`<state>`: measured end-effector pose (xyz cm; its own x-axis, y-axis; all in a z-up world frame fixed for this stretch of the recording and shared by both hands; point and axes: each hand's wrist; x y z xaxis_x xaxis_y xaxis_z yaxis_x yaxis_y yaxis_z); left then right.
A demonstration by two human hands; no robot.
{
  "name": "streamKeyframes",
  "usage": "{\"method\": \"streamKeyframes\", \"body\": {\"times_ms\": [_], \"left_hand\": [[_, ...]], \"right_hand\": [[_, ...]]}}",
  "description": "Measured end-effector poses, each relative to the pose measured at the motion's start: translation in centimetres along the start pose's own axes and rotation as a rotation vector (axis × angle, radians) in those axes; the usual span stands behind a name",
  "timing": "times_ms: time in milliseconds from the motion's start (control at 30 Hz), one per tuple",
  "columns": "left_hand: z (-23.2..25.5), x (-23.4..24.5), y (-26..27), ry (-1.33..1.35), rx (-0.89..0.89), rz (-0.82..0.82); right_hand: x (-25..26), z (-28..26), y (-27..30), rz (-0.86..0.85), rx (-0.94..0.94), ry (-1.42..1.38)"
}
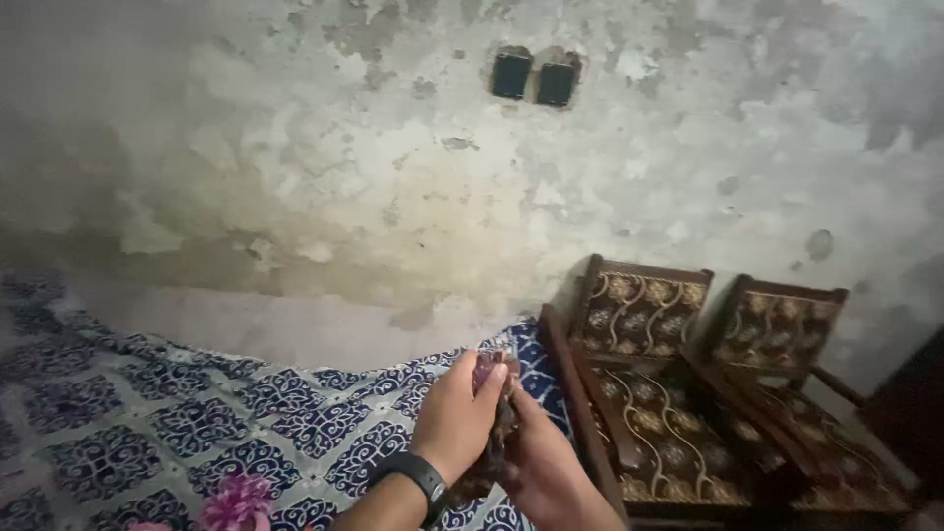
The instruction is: Clean and tidy a decorative basket and surroundings in a bedroom.
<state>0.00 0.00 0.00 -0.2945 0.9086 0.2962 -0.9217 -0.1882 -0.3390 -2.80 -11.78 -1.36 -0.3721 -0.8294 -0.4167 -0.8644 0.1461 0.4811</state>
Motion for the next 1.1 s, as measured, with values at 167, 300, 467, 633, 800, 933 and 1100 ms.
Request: {"method": "streamKeyframes", "body": {"times_ms": [167, 300, 467, 633, 800, 933, 1100], "left_hand": [[-0.8, -0.9, 0.7, -0.049, 0.044, 0.001], [0.0, -0.8, 0.9, 0.130, 0.191, -0.004], [2.3, -2.0, 2.3, 0.672, 0.447, -0.232], [5.1, -3.5, 4.6, 0.878, 0.621, -0.424], [8.0, -6.7, 8.7, 0.680, 0.241, -0.584], [11.7, -8.4, 13.6, 0.765, 0.389, -0.683], [14.5, -11.5, 19.4, 0.873, 0.701, -0.734]], "right_hand": [[3.5, 1.9, -0.2, 0.086, 0.128, 0.013], [3.4, 0.1, 4.2, 0.347, 0.298, 0.219], [6.0, -1.3, 6.0, 0.396, 0.476, 0.196], [8.7, -2.7, 9.4, 0.451, 0.704, 0.230], [13.2, -3.4, 12.7, 0.479, 0.819, 0.275], [19.2, -3.6, 15.5, 0.482, 0.870, 0.159], [25.8, -4.6, 21.9, 0.571, 0.784, -0.094]]}}
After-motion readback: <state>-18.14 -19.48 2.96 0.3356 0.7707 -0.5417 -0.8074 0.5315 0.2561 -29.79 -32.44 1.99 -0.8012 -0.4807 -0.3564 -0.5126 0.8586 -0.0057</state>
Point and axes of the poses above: each hand's wrist, its own y-axis away from the middle knuckle, its own x-axis out of the back of the hand, z = x × y, and after that the axes turned 14 degrees about z, right-handed
